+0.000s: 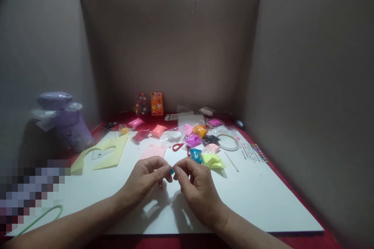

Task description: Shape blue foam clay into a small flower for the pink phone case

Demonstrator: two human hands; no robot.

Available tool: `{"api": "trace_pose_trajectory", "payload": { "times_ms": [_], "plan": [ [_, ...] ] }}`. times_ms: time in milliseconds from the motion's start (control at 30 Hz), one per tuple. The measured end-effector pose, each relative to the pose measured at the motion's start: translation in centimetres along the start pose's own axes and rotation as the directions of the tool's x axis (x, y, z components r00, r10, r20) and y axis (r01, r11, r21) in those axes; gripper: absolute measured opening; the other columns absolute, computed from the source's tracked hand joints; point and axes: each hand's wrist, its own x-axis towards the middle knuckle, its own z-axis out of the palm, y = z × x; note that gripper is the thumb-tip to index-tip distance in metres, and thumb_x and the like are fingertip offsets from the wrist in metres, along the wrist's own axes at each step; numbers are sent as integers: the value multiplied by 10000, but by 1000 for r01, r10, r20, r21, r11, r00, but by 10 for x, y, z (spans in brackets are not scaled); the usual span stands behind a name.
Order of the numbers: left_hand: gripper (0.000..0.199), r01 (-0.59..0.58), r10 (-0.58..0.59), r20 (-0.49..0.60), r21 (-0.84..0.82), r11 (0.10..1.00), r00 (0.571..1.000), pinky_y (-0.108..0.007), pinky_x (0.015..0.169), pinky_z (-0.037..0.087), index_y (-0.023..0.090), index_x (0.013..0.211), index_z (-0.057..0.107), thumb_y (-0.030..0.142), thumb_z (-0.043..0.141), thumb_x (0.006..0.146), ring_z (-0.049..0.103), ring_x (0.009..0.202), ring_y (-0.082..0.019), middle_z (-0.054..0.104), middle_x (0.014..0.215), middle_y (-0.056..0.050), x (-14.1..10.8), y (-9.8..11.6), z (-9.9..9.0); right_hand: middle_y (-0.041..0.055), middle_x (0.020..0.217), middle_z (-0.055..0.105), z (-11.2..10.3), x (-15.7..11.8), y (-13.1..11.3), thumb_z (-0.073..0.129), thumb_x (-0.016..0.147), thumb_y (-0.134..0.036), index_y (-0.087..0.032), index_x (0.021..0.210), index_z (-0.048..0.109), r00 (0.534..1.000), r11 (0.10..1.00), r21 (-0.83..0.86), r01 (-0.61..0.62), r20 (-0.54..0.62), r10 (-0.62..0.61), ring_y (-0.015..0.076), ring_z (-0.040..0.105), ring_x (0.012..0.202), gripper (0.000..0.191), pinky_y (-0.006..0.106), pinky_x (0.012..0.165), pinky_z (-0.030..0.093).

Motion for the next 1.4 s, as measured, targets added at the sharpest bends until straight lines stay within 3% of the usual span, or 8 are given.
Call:
{"api": "trace_pose_trajectory", "payload": {
  "times_ms": [500, 933, 1100, 1400],
  "plan": [
    [271, -1, 1, -6, 29, 1000, 1000, -209, 524, 442, 126, 740, 623, 392, 598, 787, 532, 580, -110, 627, 663, -35, 0, -2, 0, 4, 673, 577, 1, 0, 1, 479, 892, -293, -170, 770, 574, 1000, 999, -39, 6, -23, -7, 99, 476, 566, 197, 222, 512, 390],
    [289, -24, 28, -74, 60, 998, 997, -201, 494, 429, 124, 703, 613, 388, 568, 810, 513, 550, -99, 606, 624, -23, 1, -1, 0, -11, 659, 556, 1, 0, 3, 494, 880, -292, -178, 753, 557, 999, 995, -98, -24, -27, 21, 96, 480, 566, 182, 219, 526, 385],
    [195, -17, 18, -19, 52, 998, 1000, -203, 507, 434, 127, 796, 649, 314, 592, 794, 557, 617, -124, 614, 661, -28, 0, -2, 0, -13, 655, 552, 1, 1, 4, 481, 890, -299, -175, 753, 557, 999, 997, -64, -36, -4, 36, 85, 473, 535, 200, 209, 488, 366],
    [199, -35, 39, -30, 126, 991, 999, -206, 519, 431, 131, 771, 637, 329, 623, 775, 554, 622, -121, 625, 702, -32, -1, 0, 1, -9, 674, 581, 1, 1, 2, 490, 892, -322, -179, 767, 566, 999, 996, -86, -35, -11, 34, 87, 487, 550, 204, 212, 512, 374]
  ]
}}
